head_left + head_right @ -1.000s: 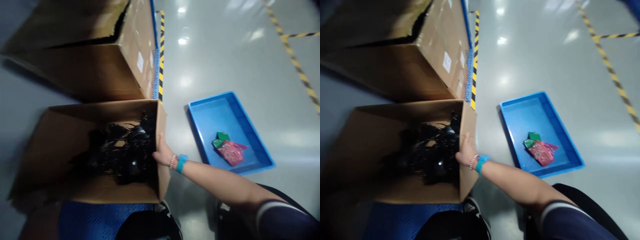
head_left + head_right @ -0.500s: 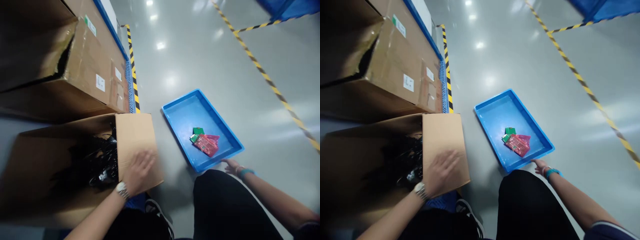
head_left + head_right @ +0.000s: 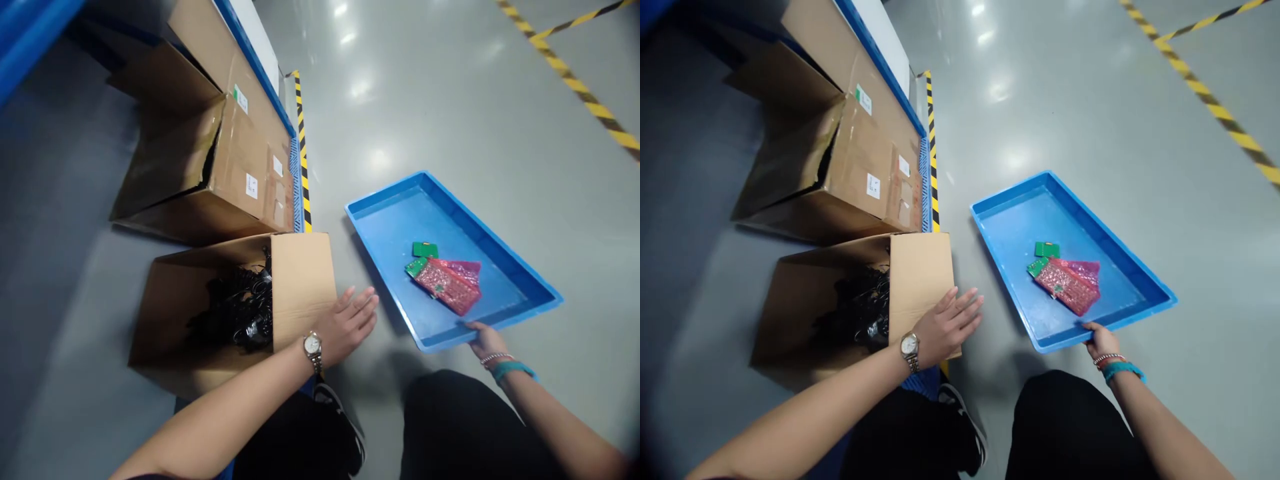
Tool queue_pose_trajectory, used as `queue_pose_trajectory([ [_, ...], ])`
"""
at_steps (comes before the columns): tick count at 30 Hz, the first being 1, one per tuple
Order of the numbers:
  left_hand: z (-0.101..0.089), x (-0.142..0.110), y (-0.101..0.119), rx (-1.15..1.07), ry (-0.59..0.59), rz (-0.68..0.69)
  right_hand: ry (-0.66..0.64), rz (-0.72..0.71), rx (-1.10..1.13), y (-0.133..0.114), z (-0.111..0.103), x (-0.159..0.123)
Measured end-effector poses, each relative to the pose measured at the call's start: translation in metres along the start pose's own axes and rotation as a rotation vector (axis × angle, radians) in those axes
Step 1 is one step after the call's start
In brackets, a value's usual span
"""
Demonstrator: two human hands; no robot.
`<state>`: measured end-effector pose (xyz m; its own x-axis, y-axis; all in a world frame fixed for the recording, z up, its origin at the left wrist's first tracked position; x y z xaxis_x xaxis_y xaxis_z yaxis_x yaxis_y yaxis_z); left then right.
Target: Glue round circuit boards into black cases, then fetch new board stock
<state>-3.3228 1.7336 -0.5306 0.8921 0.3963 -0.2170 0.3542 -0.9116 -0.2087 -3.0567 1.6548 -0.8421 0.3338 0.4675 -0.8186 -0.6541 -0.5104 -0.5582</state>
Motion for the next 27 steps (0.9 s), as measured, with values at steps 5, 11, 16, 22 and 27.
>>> queue_pose_trajectory([
  [5, -0.046, 0.004, 0.004, -0.103, -0.093, 0.014, 0.017, 0.048, 0.125, -0.036, -0.012, -0.069],
  [11, -0.150, 0.005, 0.011, -0.239, -0.130, -0.228, -0.094, 0.027, 0.262, -0.122, -0.060, -0.210],
  [16, -0.245, -0.022, 0.028, -0.242, -0.072, -0.359, -0.089, -0.048, 0.329, -0.171, -0.139, -0.357],
  [22, -0.304, -0.004, 0.073, -0.220, 0.013, -0.209, 0.024, -0.245, 0.403, -0.188, -0.203, -0.482],
  [27, -0.340, 0.021, 0.132, -0.114, 0.005, 0.100, 0.178, -0.303, 0.526, -0.168, -0.282, -0.568],
])
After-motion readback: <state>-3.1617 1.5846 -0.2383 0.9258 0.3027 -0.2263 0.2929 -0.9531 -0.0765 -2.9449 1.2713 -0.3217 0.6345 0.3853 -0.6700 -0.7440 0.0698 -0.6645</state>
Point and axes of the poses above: each hand's wrist, its own x-axis towards the middle knuckle, its own z-axis out of the palm, y = z × x, the point moved 6 cm from there along x, towards the middle knuckle, and after that the axes turned 8 degrees about -y, right-handed, at the moved point
